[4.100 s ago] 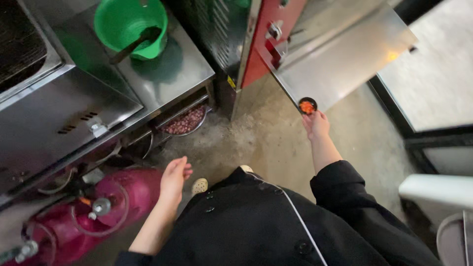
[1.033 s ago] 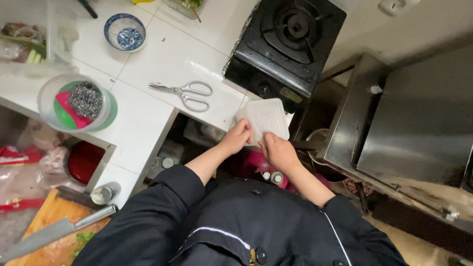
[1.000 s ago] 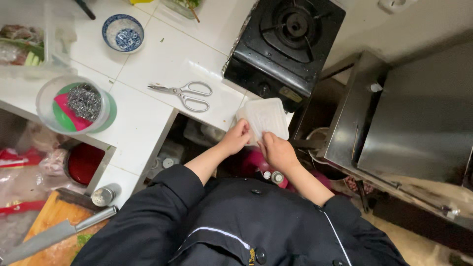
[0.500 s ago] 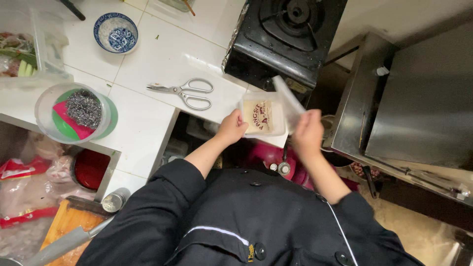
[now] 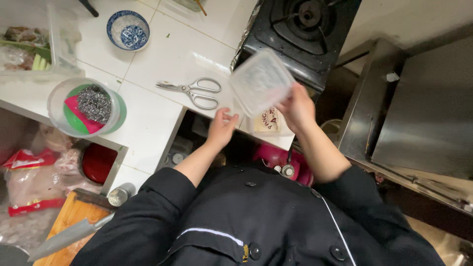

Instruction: The person cuts red chili peppers with scissors into a small bowl, then slices a sheet of white food item on a cutting board with a knife. The person places the sliced pieces into a deep fryer basket and lowers it into hot oil.

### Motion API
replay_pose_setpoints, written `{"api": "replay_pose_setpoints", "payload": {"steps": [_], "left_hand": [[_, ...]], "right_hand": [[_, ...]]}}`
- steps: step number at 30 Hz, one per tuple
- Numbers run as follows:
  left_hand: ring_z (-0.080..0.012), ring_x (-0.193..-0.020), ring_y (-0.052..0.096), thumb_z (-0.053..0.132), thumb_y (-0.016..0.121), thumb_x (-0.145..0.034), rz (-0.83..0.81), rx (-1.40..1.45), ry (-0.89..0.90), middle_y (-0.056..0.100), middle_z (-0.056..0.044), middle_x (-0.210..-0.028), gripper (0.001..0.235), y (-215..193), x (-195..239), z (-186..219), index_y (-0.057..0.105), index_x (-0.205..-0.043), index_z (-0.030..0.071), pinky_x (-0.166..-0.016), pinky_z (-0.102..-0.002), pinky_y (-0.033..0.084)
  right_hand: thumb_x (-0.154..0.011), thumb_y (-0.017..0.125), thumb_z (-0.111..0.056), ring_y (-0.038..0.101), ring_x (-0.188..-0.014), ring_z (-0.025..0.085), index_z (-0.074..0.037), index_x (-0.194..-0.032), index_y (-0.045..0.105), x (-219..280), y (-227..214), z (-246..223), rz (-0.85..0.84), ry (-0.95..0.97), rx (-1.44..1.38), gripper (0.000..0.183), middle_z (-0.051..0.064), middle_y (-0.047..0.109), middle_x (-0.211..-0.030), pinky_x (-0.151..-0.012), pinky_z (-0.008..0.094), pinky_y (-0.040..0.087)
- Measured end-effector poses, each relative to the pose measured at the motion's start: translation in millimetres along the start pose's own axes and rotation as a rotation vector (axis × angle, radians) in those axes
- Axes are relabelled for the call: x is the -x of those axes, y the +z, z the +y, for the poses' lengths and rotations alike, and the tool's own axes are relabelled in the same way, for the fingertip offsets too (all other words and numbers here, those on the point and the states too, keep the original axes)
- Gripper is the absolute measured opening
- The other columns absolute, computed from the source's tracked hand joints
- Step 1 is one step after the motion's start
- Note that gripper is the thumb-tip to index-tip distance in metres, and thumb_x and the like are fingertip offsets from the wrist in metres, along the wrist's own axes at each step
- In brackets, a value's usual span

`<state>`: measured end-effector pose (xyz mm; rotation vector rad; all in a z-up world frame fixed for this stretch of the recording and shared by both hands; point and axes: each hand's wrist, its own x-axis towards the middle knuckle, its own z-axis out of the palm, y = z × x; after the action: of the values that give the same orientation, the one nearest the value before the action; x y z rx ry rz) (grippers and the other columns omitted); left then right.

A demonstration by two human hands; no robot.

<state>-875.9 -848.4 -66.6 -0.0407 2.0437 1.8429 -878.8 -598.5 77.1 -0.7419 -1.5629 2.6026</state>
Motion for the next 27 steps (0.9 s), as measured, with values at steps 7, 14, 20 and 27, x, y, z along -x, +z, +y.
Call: {"api": "replay_pose_setpoints", "payload": {"steps": [7, 14, 20, 27], "left_hand": [[-0.0267, -0.105, 0.064, 0.029, 0.073, -0.094, 0.023, -0.397, 0.291, 0.046, -0.02, -0.148, 0.064, -56, -38, 18, 0.048, -0.15, 0.01, -0.086, -0.035, 0.056], [-0.0268, -0.102, 0.066, 0.028, 0.073, -0.093, -0.029, -0.444, 0.311, 0.055, -0.016, -0.141, 0.055, -85, -62, 31, 0.056, -0.14, 0.006, -0.092, -0.037, 0.053], [-0.0264, -0.1, 0.065, 0.027, 0.073, -0.094, 0.122, -0.48, 0.365, 0.063, -0.013, -0.125, 0.041, -64, -30, 59, 0.064, -0.13, 0.009, -0.093, -0.039, 0.053], [-0.0268, -0.077, 0.068, 0.043, 0.076, -0.087, -0.288, -0.544, 0.133, 0.068, -0.01, -0.088, 0.098, 4, 14, 86, 0.019, -0.161, 0.014, -0.072, -0.04, 0.055]], "right_hand": [[-0.101, 0.056, -0.027, 0.07, -0.108, 0.037, -0.004, -0.117, 0.066, -23, -23, 41, 0.162, -0.032, 1.195, 0.03, 0.023, 0.071, -0.117, -0.094, 0.046, 0.057], [-0.088, 0.07, -0.031, 0.067, -0.097, 0.043, 0.002, -0.101, 0.071, -18, -45, 79, -0.03, 0.122, 1.814, 0.036, 0.027, 0.071, -0.099, -0.087, 0.049, 0.054], [-0.086, 0.057, -0.011, 0.07, -0.096, 0.039, -0.003, -0.099, 0.078, -24, -68, 98, 0.065, -0.056, 1.59, 0.026, 0.022, 0.074, -0.096, -0.088, 0.048, 0.055], [-0.101, 0.063, -0.037, 0.071, -0.088, 0.039, 0.004, -0.095, 0.076, -25, -39, 78, -0.025, 0.319, 1.782, 0.043, 0.025, 0.074, -0.09, -0.084, 0.046, 0.055]]}}
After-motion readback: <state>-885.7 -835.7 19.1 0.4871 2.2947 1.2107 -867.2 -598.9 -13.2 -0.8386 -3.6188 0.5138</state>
